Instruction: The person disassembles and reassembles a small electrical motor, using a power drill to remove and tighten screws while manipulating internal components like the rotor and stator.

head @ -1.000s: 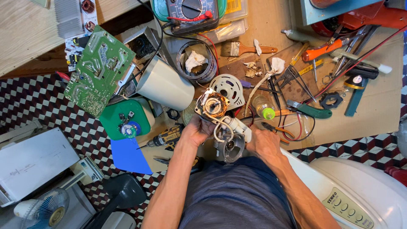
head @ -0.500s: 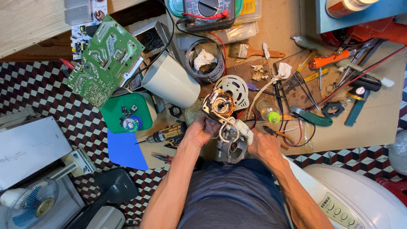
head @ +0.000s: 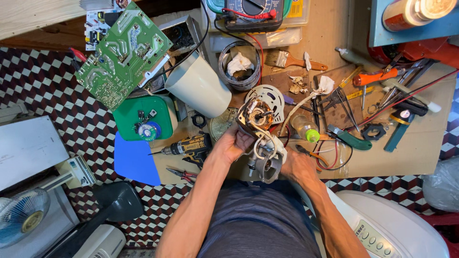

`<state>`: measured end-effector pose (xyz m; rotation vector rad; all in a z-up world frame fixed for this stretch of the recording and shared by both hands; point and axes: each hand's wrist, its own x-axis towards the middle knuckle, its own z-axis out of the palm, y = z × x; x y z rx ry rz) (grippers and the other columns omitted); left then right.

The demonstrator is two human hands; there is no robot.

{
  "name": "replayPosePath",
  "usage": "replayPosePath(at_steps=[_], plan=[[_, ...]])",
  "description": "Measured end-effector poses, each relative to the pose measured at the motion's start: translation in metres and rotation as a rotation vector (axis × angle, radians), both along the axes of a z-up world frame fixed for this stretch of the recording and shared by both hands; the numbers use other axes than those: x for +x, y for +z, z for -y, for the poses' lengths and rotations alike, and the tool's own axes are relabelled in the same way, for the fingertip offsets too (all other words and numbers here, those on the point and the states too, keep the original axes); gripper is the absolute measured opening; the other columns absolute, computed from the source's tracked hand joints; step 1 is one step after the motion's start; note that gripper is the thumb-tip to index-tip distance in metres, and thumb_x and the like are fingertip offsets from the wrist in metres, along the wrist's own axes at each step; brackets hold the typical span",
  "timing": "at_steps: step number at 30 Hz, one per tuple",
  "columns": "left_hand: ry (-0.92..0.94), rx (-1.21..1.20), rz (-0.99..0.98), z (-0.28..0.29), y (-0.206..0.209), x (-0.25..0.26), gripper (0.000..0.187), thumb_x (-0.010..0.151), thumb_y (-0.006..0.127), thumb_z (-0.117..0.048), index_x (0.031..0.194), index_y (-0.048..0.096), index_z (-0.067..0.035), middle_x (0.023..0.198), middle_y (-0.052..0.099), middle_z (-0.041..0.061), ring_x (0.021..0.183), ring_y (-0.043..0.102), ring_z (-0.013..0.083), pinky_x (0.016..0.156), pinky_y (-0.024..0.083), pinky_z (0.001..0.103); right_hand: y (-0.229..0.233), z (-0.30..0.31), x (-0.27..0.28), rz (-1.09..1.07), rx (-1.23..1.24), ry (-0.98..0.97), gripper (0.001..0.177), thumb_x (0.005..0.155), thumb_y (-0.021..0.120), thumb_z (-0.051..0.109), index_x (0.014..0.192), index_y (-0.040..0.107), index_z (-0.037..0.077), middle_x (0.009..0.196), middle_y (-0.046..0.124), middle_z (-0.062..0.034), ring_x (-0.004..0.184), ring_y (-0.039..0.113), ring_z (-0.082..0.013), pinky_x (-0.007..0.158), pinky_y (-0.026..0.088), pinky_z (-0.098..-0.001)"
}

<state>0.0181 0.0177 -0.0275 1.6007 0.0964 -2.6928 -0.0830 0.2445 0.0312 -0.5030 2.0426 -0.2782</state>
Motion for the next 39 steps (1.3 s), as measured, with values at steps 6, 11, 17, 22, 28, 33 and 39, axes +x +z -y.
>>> replayPosePath(at_steps=[6,11,17,22,28,33,39], plan=[[-0.054,-0.051,0.046,-0.006,0.010,-0.007,0.027,0.101,0.060,-0.024,0.110,0.068,0.001,0.107,0.075,0.019,0.103,0.074,0.0308,0.094,0.062,0.046,-0.016,-0.007,0.005,-0.011,-0.009,0.022,0.056,0.082,0.069,0.044,0.123,0.062,0.008,0.089,0.073,-0.0285,0.084,0.073,-0.0433,0.077,0.058,-0.0520],[-0.052,-0.031,-0.019,-0.009,0.018,-0.012,0.027,0.102,0.062,-0.025,0.111,0.067,0.000,0.106,0.075,0.018,0.102,0.074,0.0306,0.095,0.061,0.048,-0.021,-0.010,0.005,-0.044,-0.095,0.022,0.059,0.078,0.070,0.040,0.127,0.060,0.009,0.087,0.073,-0.0282,0.083,0.072,-0.0454,0.076,0.057,-0.0540],[-0.046,-0.094,-0.091,-0.013,0.029,-0.015,0.026,0.099,0.063,-0.025,0.117,0.070,-0.008,0.102,0.077,0.013,0.096,0.075,0.0260,0.091,0.061,0.045,-0.016,-0.007,0.004,-0.026,-0.054,0.001,0.057,0.080,0.068,0.044,0.125,0.062,0.010,0.094,0.072,-0.0279,0.090,0.070,-0.0477,0.080,0.055,-0.0565],[-0.073,-0.122,-0.117,-0.013,0.039,-0.017,0.031,0.101,0.065,-0.031,0.114,0.068,-0.003,0.101,0.077,0.014,0.092,0.075,0.0250,0.087,0.062,0.044,-0.017,-0.006,0.004,-0.076,-0.100,-0.004,0.056,0.082,0.066,0.047,0.122,0.063,0.008,0.101,0.072,-0.0283,0.096,0.069,-0.0479,0.083,0.055,-0.0567],[-0.083,-0.138,-0.138,-0.012,0.047,-0.022,0.032,0.102,0.064,-0.032,0.114,0.068,-0.002,0.100,0.077,0.014,0.090,0.075,0.0249,0.087,0.062,0.045,-0.023,-0.007,0.004,-0.090,-0.172,-0.033,0.058,0.081,0.068,0.043,0.125,0.061,0.008,0.102,0.072,-0.0281,0.096,0.068,-0.0479,0.082,0.055,-0.0560],[-0.060,-0.127,-0.077,-0.010,0.047,-0.023,0.028,0.096,0.058,-0.025,0.119,0.070,-0.017,0.098,0.078,0.010,0.088,0.076,0.0231,0.085,0.062,0.046,-0.020,-0.007,0.006,-0.118,-0.227,-0.056,0.054,0.079,0.071,0.040,0.119,0.063,0.006,0.103,0.071,-0.0287,0.096,0.068,-0.0481,0.081,0.055,-0.0554],[-0.024,-0.035,-0.067,-0.005,0.032,-0.016,0.025,0.105,0.057,-0.022,0.114,0.067,0.000,0.104,0.076,0.016,0.097,0.075,0.0282,0.090,0.062,0.044,-0.015,-0.003,0.007,-0.100,-0.021,-0.032,0.047,0.084,0.065,0.036,0.121,0.065,0.008,0.093,0.073,-0.0294,0.090,0.071,-0.0472,0.081,0.055,-0.0557]])
